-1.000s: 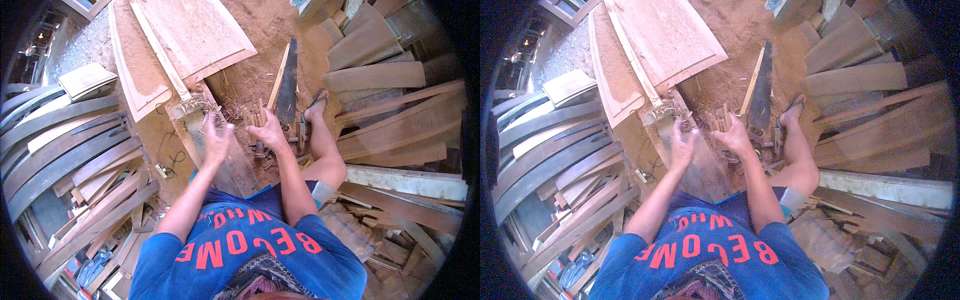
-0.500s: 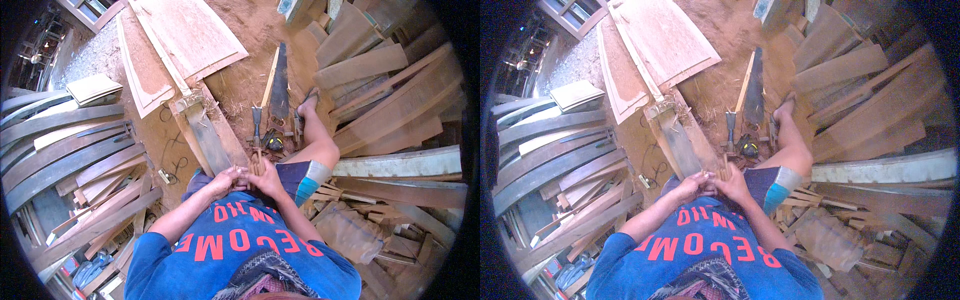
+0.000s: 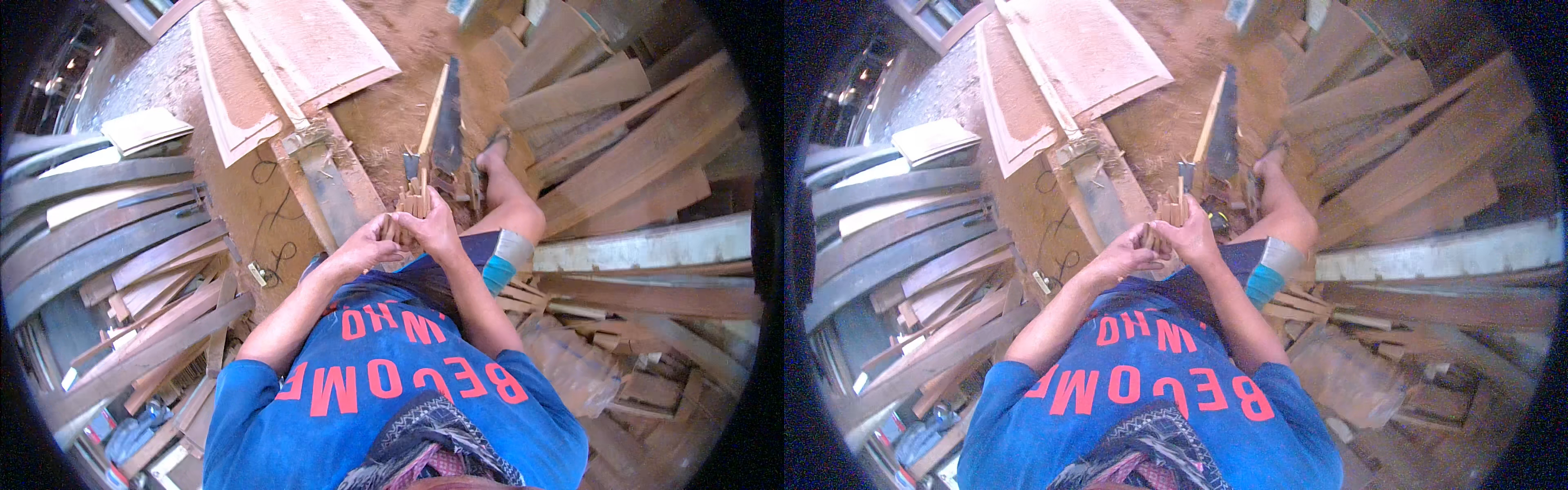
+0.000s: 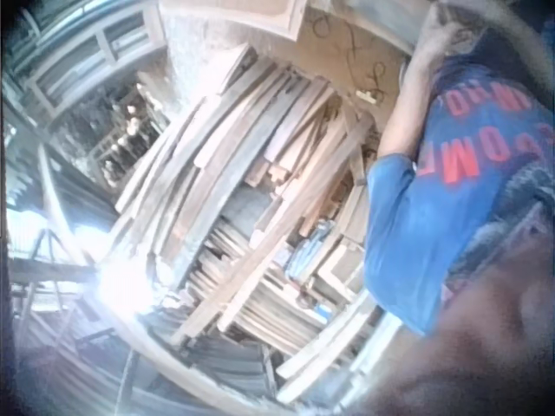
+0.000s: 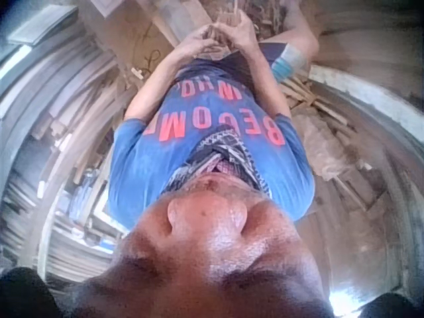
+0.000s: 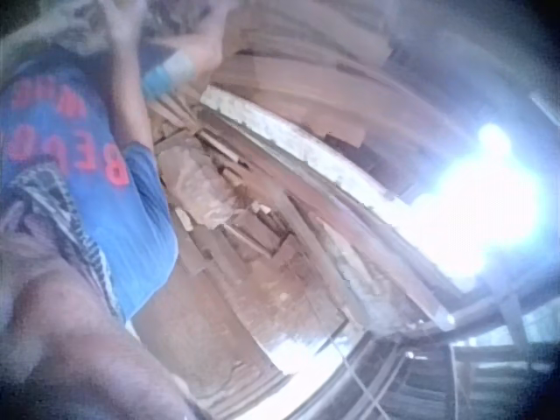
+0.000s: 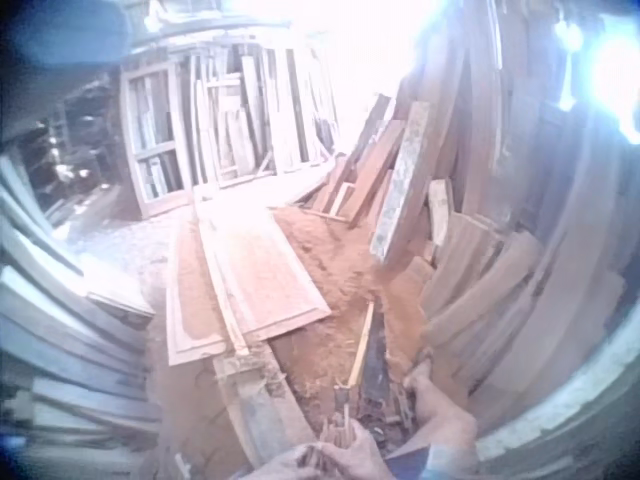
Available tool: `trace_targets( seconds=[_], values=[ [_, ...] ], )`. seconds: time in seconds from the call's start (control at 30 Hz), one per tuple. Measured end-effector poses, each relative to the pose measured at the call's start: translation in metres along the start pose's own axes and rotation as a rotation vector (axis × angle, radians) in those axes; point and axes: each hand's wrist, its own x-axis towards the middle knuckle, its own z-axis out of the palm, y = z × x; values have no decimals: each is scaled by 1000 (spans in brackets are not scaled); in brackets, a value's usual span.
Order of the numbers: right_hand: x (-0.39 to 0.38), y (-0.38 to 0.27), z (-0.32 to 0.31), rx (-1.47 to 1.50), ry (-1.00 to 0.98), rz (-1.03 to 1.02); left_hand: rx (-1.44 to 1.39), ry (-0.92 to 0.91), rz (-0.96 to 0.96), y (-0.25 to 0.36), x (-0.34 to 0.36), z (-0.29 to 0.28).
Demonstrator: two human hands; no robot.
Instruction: The person uses a chisel to carve a wooden plank, repeatedly removing shavings and checking the surface. The person then gathers the wood shavings and places them into a bucket before moving the plank to a storage area.
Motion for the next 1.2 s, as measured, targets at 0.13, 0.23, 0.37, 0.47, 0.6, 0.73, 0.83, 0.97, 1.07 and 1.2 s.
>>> trace_targets(
  seconds=[0.13, 0.23, 0.37, 0.47, 0.6, 0.73, 0.83, 0.97, 1.07, 1.2],
  values=[
    [-17, -18, 14, 133, -15, 97, -225, -141, 80, -21, 0, -10],
    [-31, -13, 28, -69, -41, -30, -323, 1, -40, -11, -18, 4],
    [-52, 10, 56, -180, -96, -9, -183, 72, -61, -54, -4, 0],
    [-61, 7, 64, -131, -142, -22, -293, 150, -112, -29, -30, 11],
    [-64, 35, 64, -190, -234, -202, -269, 296, -52, -93, 23, -6],
    [-76, 8, 64, 22, -305, -94, -292, 149, -37, -70, 10, 0],
    [-86, -7, 46, -192, -426, 27, -327, 117, -35, -65, -13, 1],
    [-95, 8, 22, -98, -438, 142, -353, -1, -139, -61, -13, -3],
    [-99, 23, 10, 37, -434, 148, -359, -89, -74, -56, -12, -1],
    [-104, 22, 6, 115, -384, 142, -433, -69, -103, -57, -9, -1]
  ],
)
